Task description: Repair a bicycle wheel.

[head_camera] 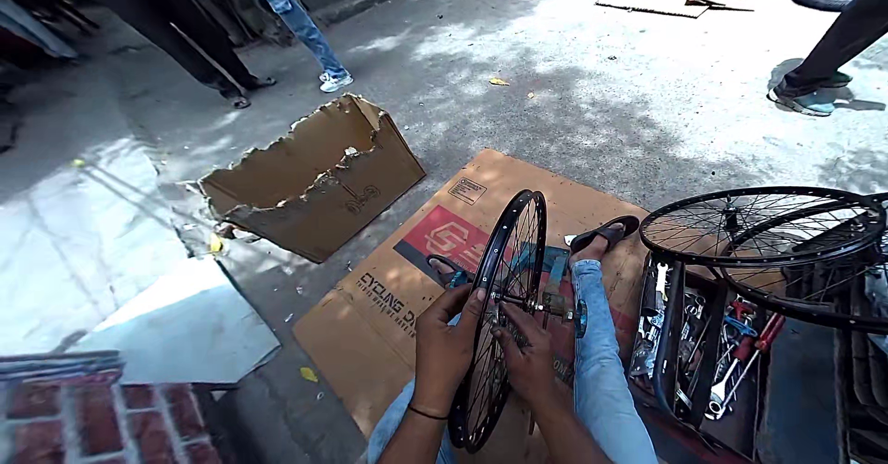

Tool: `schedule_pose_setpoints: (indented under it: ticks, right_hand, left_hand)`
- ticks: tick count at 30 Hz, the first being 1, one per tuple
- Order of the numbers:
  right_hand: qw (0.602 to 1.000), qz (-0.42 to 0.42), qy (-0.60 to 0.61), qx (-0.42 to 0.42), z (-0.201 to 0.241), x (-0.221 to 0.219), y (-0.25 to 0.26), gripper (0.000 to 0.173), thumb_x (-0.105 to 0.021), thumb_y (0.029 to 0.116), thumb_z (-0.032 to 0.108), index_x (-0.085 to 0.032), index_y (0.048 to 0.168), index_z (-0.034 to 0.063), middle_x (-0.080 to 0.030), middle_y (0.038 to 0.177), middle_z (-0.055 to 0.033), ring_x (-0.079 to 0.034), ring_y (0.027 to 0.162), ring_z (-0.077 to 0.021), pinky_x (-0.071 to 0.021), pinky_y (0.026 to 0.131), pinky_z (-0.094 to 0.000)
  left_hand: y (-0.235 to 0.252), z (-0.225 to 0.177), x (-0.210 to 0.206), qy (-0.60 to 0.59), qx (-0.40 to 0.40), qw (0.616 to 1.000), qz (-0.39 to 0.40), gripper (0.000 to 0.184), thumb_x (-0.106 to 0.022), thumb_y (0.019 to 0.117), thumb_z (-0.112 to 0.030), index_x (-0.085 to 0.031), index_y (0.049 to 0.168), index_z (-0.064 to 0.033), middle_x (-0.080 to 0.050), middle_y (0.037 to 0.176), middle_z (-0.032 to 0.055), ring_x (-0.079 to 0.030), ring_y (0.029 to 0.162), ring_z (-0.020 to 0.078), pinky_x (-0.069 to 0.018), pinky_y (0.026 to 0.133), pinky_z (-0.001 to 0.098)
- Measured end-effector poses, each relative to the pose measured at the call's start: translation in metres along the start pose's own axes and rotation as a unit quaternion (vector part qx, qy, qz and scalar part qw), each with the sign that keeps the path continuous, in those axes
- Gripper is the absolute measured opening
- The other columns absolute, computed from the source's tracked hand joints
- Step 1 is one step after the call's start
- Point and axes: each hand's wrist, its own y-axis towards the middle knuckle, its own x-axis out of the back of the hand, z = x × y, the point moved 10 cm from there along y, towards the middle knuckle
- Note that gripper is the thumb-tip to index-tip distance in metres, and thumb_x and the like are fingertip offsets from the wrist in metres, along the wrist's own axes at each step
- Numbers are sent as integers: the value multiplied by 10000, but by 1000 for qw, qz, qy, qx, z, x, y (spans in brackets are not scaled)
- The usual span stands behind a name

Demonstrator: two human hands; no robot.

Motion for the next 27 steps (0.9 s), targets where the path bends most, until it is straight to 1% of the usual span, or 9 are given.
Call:
schedule_pose_setpoints:
  ticks: [2, 5, 8, 11, 14, 16, 21, 24, 27]
  right_hand:
    - [1000, -12, 1, -2, -6, 0, 6, 288, -661, 998, 208, -749, 1214, 38, -729, 1246, -90, -687, 1175, -182, -566, 1037, -389]
    - [998, 17, 44, 44, -2, -3, 18, 267, -658, 1009, 225, -770, 1163, 37, -747, 1200, -96, -710, 1134, -196, -585, 1012, -391]
    - [990, 56, 112, 71, 7, -10, 25, 252, -681, 997, 227, -780, 1140, 45, -746, 1203, -117, -714, 1130, -217, -594, 1000, -393]
    - [992, 52, 93, 70, 3, -5, 23, 249, -687, 994, 264, -789, 1125, 79, -739, 1224, -112, -712, 1138, -216, -598, 992, -373]
    - [995, 28, 83, 56, -16, 3, 12, 243, -690, 988, 252, -785, 1151, 98, -730, 1251, -102, -705, 1153, -205, -594, 992, -350]
    - [993, 24, 107, 37, -19, 2, 11, 234, -699, 979, 242, -793, 1143, 105, -734, 1248, -91, -704, 1158, -193, -592, 990, -330]
    - [979, 58, 188, 56, 19, -11, 35, 165, -777, 921, 255, -822, 1063, 184, -767, 1172, -34, -729, 1097, -165, -612, 949, -317]
    - [989, 10, 131, 74, 22, -4, 25, 139, -757, 938, 279, -813, 1030, 192, -760, 1192, 0, -708, 1139, -134, -593, 982, -301]
    - [992, -40, 83, 88, 22, -6, 13, 213, -679, 997, 322, -775, 1108, 167, -749, 1211, 0, -690, 1170, -127, -578, 1004, -302]
  left_hand:
    - [-1, -1, -1, -5, -6, 1000, 3, 189, -675, 987, -253, -773, 1021, -94, -756, 885, 16, -699, 760, 128, -580, 680, 283]
    - [0, 0, -1, -14, -10, 1000, -6, 195, -679, 976, -242, -764, 1054, -85, -758, 912, 16, -716, 802, 129, -606, 729, 291]
    - [5, 4, 3, -19, 4, 1000, -10, 183, -692, 968, -240, -773, 1039, -93, -755, 887, 20, -716, 784, 136, -613, 725, 309]
    - [8, 5, -4, -43, 34, 998, 11, 183, -693, 976, -249, -771, 997, -85, -753, 864, 30, -717, 774, 135, -616, 742, 307]
    - [8, 5, -8, -43, 33, 998, 20, 232, -686, 976, -284, -766, 1030, -73, -761, 933, 18, -729, 868, 115, -618, 828, 297]
    - [6, 5, -9, -44, 30, 998, 19, 257, -683, 976, -297, -761, 1049, -64, -758, 958, 17, -723, 895, 101, -608, 847, 284]
    - [5, 8, -6, -48, 31, 998, 9, 271, -688, 972, -303, -750, 1078, -62, -754, 977, 20, -719, 902, 95, -606, 851, 289]
    - [5, 6, -12, -52, 21, 998, 25, 250, -676, 981, -290, -755, 1035, -59, -746, 930, 22, -708, 840, 90, -600, 805, 284]
    - [4, 0, -13, -54, 10, 998, 25, 245, -679, 983, -279, -754, 1032, -51, -745, 923, 19, -704, 833, 86, -597, 801, 274]
